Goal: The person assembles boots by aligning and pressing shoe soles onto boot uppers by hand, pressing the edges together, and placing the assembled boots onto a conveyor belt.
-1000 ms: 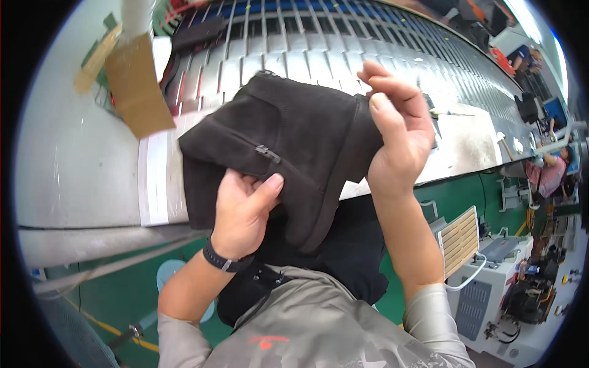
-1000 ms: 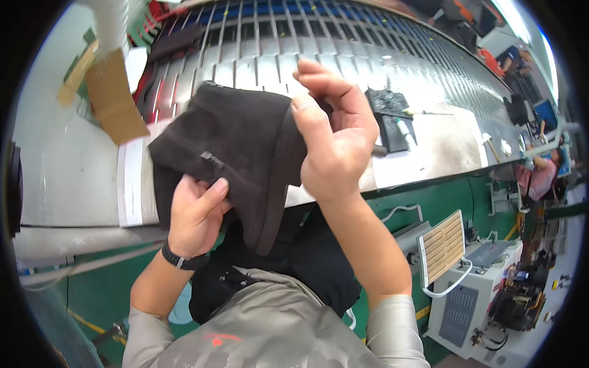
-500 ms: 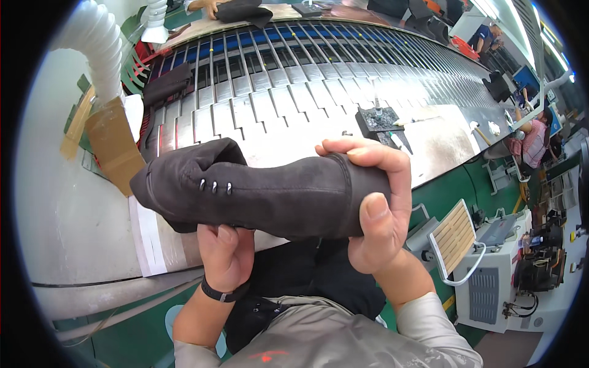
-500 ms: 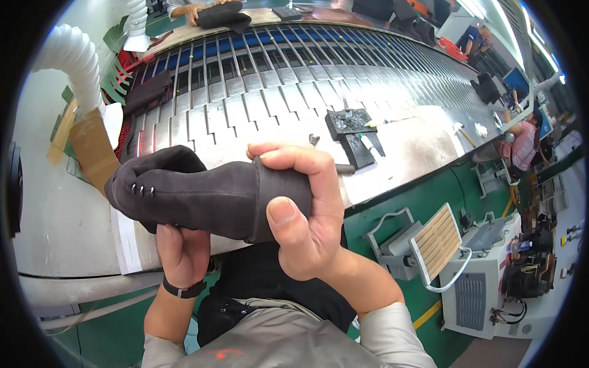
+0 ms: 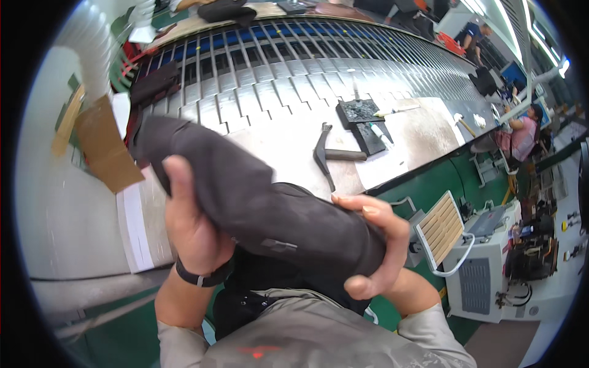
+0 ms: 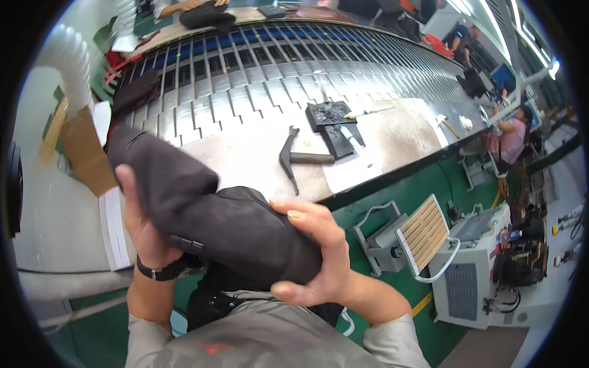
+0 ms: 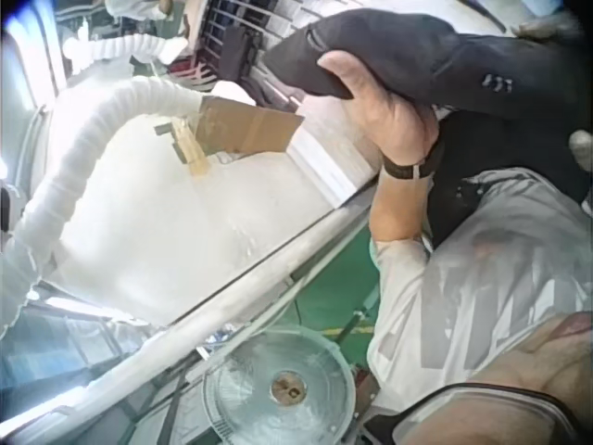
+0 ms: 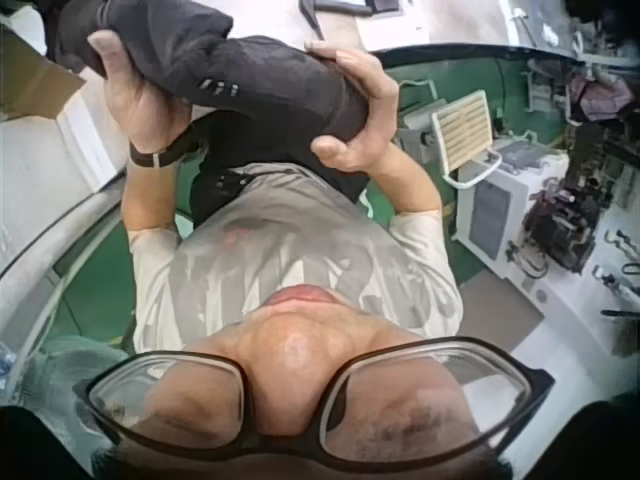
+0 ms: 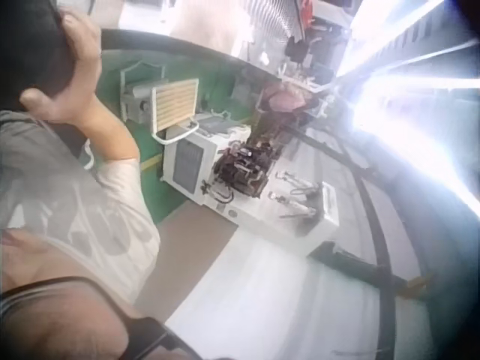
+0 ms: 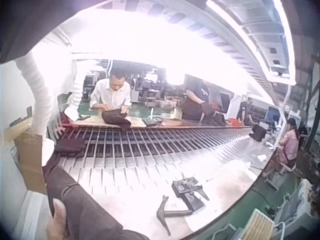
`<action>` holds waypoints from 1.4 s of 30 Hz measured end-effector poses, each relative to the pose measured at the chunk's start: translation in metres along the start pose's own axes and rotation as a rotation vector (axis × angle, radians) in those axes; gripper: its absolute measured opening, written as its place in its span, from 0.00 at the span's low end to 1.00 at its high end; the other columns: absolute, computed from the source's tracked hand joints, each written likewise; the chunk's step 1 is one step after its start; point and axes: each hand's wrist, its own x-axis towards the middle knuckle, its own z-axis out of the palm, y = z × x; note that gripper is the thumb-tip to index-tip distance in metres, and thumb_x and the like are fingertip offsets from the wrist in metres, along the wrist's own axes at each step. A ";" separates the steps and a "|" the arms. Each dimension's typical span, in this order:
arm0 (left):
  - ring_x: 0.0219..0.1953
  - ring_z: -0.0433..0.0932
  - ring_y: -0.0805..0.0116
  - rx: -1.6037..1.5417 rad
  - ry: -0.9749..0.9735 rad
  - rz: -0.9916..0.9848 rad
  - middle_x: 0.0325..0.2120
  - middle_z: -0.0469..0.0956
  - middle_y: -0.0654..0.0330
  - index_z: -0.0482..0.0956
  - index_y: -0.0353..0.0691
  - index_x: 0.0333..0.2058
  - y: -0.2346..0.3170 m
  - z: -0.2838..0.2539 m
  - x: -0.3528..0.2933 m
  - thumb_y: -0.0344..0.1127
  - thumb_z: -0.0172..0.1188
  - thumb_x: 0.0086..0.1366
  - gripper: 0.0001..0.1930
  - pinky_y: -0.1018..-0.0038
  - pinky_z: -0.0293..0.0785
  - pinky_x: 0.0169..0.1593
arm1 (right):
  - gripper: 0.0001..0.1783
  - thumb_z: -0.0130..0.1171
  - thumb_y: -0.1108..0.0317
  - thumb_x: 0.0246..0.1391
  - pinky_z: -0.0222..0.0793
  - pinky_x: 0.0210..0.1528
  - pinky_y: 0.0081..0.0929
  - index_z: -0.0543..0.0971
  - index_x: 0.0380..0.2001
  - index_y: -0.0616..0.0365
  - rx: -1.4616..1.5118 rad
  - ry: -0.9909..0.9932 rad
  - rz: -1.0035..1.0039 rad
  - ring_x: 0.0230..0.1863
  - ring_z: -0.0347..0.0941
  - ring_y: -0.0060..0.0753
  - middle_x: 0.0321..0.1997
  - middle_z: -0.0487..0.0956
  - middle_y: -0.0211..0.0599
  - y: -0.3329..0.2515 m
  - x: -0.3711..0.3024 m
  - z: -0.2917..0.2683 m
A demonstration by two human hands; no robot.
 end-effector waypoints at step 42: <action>0.57 0.85 0.49 1.340 -1.000 0.085 0.56 0.84 0.42 0.83 0.32 0.54 0.004 -0.064 0.085 0.42 0.81 0.54 0.32 0.57 0.80 0.62 | 0.41 0.74 0.63 0.59 0.89 0.51 0.47 0.66 0.71 0.29 -0.179 0.261 0.378 0.58 0.84 0.64 0.68 0.75 0.54 0.070 -0.159 0.159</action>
